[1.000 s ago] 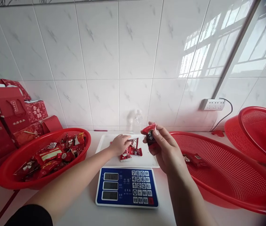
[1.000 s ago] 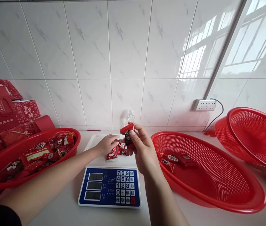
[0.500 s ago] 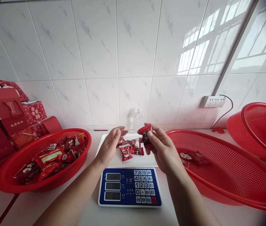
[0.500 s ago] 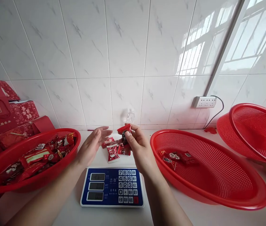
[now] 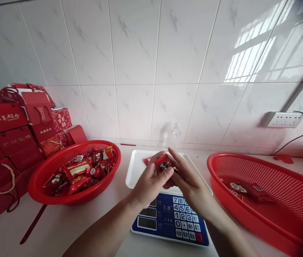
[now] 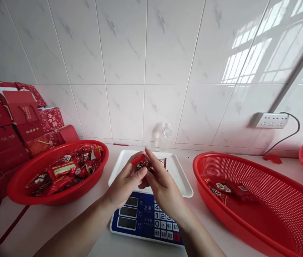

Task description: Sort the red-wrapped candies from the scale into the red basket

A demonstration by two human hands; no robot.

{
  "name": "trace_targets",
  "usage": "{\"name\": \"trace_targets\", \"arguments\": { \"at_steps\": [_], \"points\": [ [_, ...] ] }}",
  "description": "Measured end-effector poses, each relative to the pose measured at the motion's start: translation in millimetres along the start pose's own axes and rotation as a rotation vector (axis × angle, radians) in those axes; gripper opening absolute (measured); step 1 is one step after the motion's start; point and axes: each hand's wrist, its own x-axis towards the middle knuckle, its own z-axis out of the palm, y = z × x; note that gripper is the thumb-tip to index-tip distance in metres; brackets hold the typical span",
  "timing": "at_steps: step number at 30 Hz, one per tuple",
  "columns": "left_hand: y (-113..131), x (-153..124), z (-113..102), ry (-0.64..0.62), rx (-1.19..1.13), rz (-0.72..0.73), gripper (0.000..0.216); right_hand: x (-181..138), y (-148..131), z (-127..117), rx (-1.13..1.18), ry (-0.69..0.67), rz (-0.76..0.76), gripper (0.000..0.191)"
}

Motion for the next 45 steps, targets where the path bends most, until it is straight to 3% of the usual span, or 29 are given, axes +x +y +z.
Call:
{"name": "trace_targets", "arguments": {
  "at_steps": [3, 10, 17, 20, 23, 27, 31, 34, 37, 41, 45],
  "points": [
    [0, 0, -3, 0.002, -0.033, -0.002, 0.043, 0, 3, 5, -0.005, 0.009, 0.001, 0.055],
    [7, -1, -6, -0.030, -0.021, 0.024, 0.026, 0, 3, 14, -0.076, 0.060, -0.074, 0.042],
    [16, -4, -10, -0.045, 0.067, 0.086, 0.021, -4, 1, 18, -0.148, 0.007, -0.157, 0.045],
    [27, -5, -13, 0.082, 0.067, 0.170, 0.019, -6, -6, 11, -0.212, 0.052, -0.223, 0.043],
    [44, -6, -18, 0.266, -0.031, 0.281, 0.014, -6, -16, -5, -0.311, 0.218, -0.262, 0.040],
    [70, -11, -26, 0.443, -0.147, 0.358, 0.007, -4, -26, -29, -0.473, 0.335, -0.196, 0.033],
    [87, -16, -29, 0.559, -0.182, 0.355, 0.009, 3, -15, -35, -0.728, 0.183, -0.042, 0.032],
    [90, -18, -29, 0.597, -0.176, 0.354, 0.009, 11, 6, -28, -0.905, -0.053, -0.073, 0.037],
    [90, -18, -28, 0.597, -0.179, 0.344, 0.009, 16, 24, -19, -1.027, -0.201, -0.078, 0.040],
    [88, -18, -27, 0.560, -0.159, 0.328, 0.010, 17, 30, -17, -1.090, -0.308, -0.039, 0.036],
    [86, -17, -27, 0.543, -0.157, 0.321, 0.009, 15, 20, -24, -1.045, -0.276, -0.072, 0.035]
  ]
}}
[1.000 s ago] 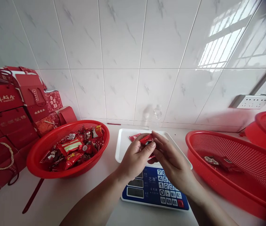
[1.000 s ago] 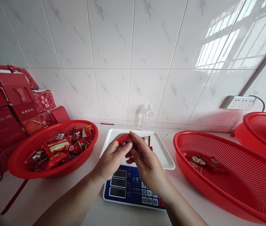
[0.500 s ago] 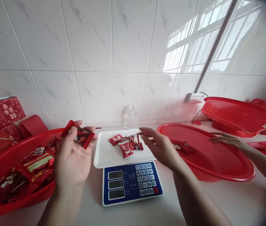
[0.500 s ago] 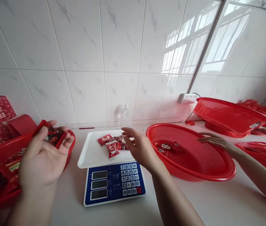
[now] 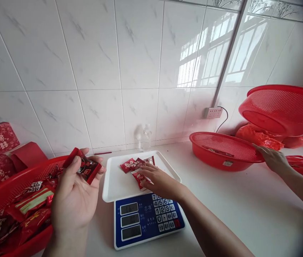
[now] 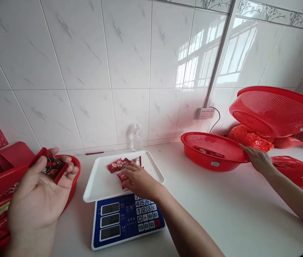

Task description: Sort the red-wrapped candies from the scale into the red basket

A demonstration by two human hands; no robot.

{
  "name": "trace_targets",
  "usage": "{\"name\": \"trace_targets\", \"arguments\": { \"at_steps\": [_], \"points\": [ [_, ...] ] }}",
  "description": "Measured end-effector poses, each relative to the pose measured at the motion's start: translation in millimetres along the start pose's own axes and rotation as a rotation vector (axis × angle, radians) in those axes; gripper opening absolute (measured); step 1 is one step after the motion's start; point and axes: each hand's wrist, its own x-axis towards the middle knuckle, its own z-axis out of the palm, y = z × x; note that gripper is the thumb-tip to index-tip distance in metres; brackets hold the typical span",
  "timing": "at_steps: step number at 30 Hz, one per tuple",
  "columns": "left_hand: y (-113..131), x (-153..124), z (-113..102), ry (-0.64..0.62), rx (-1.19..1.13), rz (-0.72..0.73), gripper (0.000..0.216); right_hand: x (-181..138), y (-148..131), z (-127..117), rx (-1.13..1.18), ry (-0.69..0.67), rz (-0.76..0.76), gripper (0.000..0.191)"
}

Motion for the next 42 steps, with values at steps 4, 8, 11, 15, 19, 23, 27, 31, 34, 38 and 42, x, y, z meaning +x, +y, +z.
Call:
{"name": "trace_targets", "arguments": {
  "at_steps": [4, 8, 11, 15, 19, 23, 27, 31, 34, 38, 42],
  "points": [
    [-2, 1, 0, 0.017, -0.026, -0.036, 0.008, -4, 0, -18, 0.064, 0.188, 0.099, 0.030],
    [-7, 2, 1, -0.040, -0.030, -0.116, 0.012, -8, 0, -35, 0.121, 0.325, 0.291, 0.021],
    [-15, 2, 3, -0.120, -0.037, -0.216, 0.013, -9, 3, -41, 0.090, 0.342, 0.364, 0.021],
    [-32, 1, 5, -0.225, 0.014, -0.362, 0.013, -8, 16, -39, -0.025, 0.259, 0.406, 0.023],
    [-47, 1, 4, -0.212, 0.009, -0.505, 0.011, -4, 29, -28, -0.108, 0.184, 0.463, 0.025],
    [-53, 2, 3, -0.207, -0.005, -0.552, 0.012, 0, 36, -16, -0.091, 0.121, 0.455, 0.035],
    [-55, 2, 2, -0.225, 0.003, -0.535, 0.013, 3, 41, -6, -0.091, 0.092, 0.378, 0.034],
    [-57, 0, 3, -0.227, 0.024, -0.524, 0.014, 6, 45, -2, -0.096, 0.109, 0.365, 0.028],
    [-56, 0, 3, -0.237, 0.032, -0.515, 0.013, 9, 45, -1, -0.096, 0.169, 0.379, 0.027],
    [-55, -2, 3, -0.239, 0.040, -0.515, 0.014, 10, 44, -3, -0.100, 0.272, 0.415, 0.029],
    [-54, -3, 4, -0.242, 0.039, -0.514, 0.013, 4, 46, -20, -0.145, 0.493, 0.497, 0.031]
  ]
}}
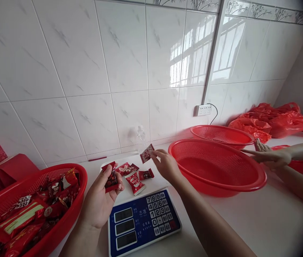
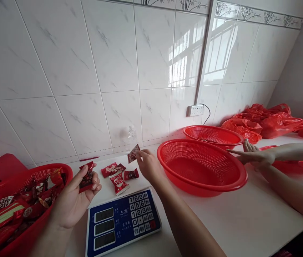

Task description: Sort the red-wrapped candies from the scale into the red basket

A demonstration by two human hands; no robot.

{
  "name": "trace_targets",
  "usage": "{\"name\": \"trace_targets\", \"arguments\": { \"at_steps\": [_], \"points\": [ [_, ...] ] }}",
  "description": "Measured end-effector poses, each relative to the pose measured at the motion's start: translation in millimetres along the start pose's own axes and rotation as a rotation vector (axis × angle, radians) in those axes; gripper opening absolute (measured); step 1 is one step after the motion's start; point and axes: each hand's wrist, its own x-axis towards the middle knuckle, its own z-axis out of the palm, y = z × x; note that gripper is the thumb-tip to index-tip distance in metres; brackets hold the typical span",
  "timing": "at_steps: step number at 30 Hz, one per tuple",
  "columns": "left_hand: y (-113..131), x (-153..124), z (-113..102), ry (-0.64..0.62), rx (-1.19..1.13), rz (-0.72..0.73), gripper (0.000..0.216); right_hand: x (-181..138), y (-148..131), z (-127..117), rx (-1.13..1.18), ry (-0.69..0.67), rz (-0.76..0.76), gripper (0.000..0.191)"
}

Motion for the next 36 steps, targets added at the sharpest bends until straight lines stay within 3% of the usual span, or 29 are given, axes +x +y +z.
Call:
{"name": "trace_targets", "arguments": {
  "at_steps": [4, 9, 11, 17, 21, 24, 29, 36],
  "points": [
    [0, 0, 0, -0.006, 0.001, 0.007, 0.012, 6, 15, -31, -0.120, 0.193, 0.169, 0.037],
    [-1, -1, 0, -0.011, 0.012, 0.006, 0.014, 9, 34, -51, -0.213, 0.231, 0.241, 0.045],
    [-1, -2, 1, -0.010, 0.014, 0.008, 0.014, 8, 32, -45, -0.148, 0.128, 0.168, 0.044],
    [-1, -1, 2, -0.016, 0.022, 0.010, 0.015, -9, -4, -2, 0.011, -0.395, -0.227, 0.044],
    [0, -1, 1, 0.001, 0.017, 0.016, 0.014, -19, -20, 15, -0.066, -0.507, -0.328, 0.025],
    [1, -2, 2, 0.005, 0.024, 0.012, 0.014, -20, -18, 20, -0.059, -0.465, -0.288, 0.027],
    [-1, -3, 2, -0.013, 0.028, 0.011, 0.014, -12, -7, 16, 0.017, -0.270, -0.200, 0.034],
    [0, -2, 0, -0.011, 0.022, 0.018, 0.015, 4, 27, -31, -0.221, 0.046, 0.151, 0.038]
  ]
}}
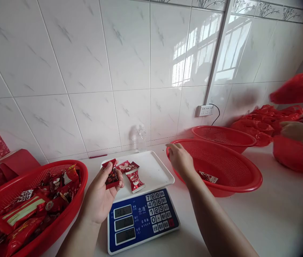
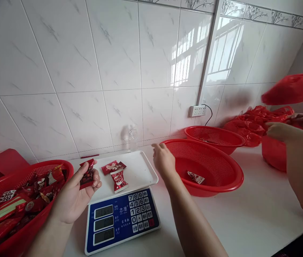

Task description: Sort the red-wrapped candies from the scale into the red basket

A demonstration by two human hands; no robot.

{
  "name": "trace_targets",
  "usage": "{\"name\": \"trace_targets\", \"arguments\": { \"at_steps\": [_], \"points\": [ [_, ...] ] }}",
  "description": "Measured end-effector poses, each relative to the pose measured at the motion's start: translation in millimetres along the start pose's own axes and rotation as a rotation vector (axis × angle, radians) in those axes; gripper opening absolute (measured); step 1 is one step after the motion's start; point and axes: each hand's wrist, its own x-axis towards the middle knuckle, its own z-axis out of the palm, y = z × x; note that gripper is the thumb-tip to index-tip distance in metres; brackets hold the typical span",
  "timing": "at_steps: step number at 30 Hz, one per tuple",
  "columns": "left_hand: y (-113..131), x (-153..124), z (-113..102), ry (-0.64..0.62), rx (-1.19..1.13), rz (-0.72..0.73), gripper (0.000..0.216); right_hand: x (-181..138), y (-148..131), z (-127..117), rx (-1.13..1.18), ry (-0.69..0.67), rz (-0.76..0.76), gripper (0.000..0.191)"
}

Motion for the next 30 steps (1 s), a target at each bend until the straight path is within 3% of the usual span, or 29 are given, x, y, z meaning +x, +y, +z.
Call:
{"name": "trace_targets", "arguments": {
  "at_steps": [3, 6, 11, 13, 16, 19, 24, 30],
  "points": [
    [-1, 0, 0, 0.002, 0.002, -0.003, 0.017, 8, 19, -10, -0.068, 0.031, 0.076, 0.041],
    [-2, 1, 1, 0.002, -0.002, -0.009, 0.019, 8, 16, -7, 0.013, -0.030, 0.013, 0.041],
    [-3, 0, 1, 0.004, -0.015, -0.008, 0.020, -25, -39, 15, 0.220, -0.303, -0.288, 0.040],
    [-2, -1, 1, 0.011, -0.008, 0.007, 0.020, -42, -63, 22, 0.195, -0.436, -0.384, 0.039],
    [-2, -1, 1, 0.002, -0.004, 0.018, 0.019, -60, -82, 31, 0.138, -0.504, -0.483, 0.030],
    [-1, -1, 1, -0.005, 0.000, 0.021, 0.019, -65, -82, 39, 0.148, -0.482, -0.524, 0.027],
    [0, -1, 1, 0.004, 0.001, 0.020, 0.021, -51, -69, 38, 0.233, -0.345, -0.451, 0.040],
    [0, 0, -1, -0.010, -0.013, 0.010, 0.021, -14, -23, 8, 0.099, -0.018, -0.150, 0.039]
  ]
}}
